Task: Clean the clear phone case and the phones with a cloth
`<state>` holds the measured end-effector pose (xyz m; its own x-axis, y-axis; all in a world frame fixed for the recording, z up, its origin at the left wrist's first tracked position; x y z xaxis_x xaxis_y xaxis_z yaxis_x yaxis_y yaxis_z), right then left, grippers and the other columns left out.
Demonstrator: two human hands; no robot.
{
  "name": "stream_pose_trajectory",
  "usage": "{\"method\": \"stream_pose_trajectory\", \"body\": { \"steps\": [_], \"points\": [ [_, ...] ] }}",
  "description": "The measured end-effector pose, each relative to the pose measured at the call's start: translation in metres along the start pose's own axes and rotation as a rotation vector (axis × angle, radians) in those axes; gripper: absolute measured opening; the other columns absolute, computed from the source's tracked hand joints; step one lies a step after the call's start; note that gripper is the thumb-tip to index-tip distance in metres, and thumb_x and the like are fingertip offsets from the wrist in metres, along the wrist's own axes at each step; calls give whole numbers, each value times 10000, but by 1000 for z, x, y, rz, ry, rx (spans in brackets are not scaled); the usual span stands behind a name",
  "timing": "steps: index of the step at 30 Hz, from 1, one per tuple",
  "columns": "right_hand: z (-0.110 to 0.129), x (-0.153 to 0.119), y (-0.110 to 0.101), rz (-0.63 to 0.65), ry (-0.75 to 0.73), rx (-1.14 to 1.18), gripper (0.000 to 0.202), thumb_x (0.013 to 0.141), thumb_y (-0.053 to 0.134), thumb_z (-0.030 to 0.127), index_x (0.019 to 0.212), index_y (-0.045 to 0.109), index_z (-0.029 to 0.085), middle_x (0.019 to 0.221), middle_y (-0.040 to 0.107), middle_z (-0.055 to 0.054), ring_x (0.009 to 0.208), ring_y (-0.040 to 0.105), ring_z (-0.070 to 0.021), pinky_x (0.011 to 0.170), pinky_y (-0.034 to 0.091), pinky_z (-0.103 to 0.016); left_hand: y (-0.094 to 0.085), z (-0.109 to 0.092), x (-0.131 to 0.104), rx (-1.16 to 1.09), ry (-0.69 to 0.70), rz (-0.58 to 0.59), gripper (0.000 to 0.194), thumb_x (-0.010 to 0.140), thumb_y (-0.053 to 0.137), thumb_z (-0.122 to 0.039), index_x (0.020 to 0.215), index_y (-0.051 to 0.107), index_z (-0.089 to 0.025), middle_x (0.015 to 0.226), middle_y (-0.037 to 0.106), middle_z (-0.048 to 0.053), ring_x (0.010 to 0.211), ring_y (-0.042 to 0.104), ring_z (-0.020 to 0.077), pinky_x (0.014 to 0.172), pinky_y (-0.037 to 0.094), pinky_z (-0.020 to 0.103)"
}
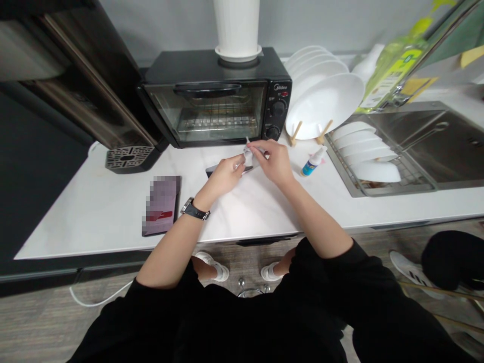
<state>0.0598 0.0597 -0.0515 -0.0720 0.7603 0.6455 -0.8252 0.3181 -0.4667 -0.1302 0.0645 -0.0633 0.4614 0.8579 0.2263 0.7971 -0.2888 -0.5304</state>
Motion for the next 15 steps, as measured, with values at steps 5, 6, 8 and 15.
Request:
{"method": "stream_pose_trajectory", "body": {
  "steps": [5,6,8,15],
  "points": [
    [-22,4,-5,-78,135,-131,304,1085,582,364,1148,851,238,1145,877,-71,998,793,-260,879,603,-373,3,-2,-2,-100,-36,17,503,1079,571,-439,1500,702,-197,1474,759,132,1141,814,257,843,671,341],
    [-23,4,-6,-76,143,-139,302,1083,582,356,1154,849,234,1146,877,-76,993,794,-261,881,601,-373,3,-2,-3,-98,-41,23,521,1079,579,-458,1514,697,-196,1490,748,139,1129,817,260,840,673,344],
    [-24,4,-6,-73,150,-142,301,1080,584,347,1161,848,229,1152,877,-83,986,796,-264,887,601,-377,3,-3,-3,-101,-49,26,535,1081,578,-468,1521,694,-186,1497,742,149,1142,816,272,815,672,340],
    [-12,1,-2,-74,115,-46,328,1073,599,432,1116,865,245,1117,884,-56,969,794,-251,853,620,-373,2,-3,-2,-98,-45,25,358,1076,538,-361,1296,753,-178,1308,816,113,1174,798,255,758,642,291]
  ]
}}
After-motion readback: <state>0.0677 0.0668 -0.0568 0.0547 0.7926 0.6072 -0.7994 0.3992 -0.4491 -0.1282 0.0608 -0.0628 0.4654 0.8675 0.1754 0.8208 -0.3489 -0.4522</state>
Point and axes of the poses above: each hand's wrist, its own x-axis towards the middle knuckle, its own y-axis out of the palm, z = x × y, the point moved 2 cm from there along x, towards the middle knuckle
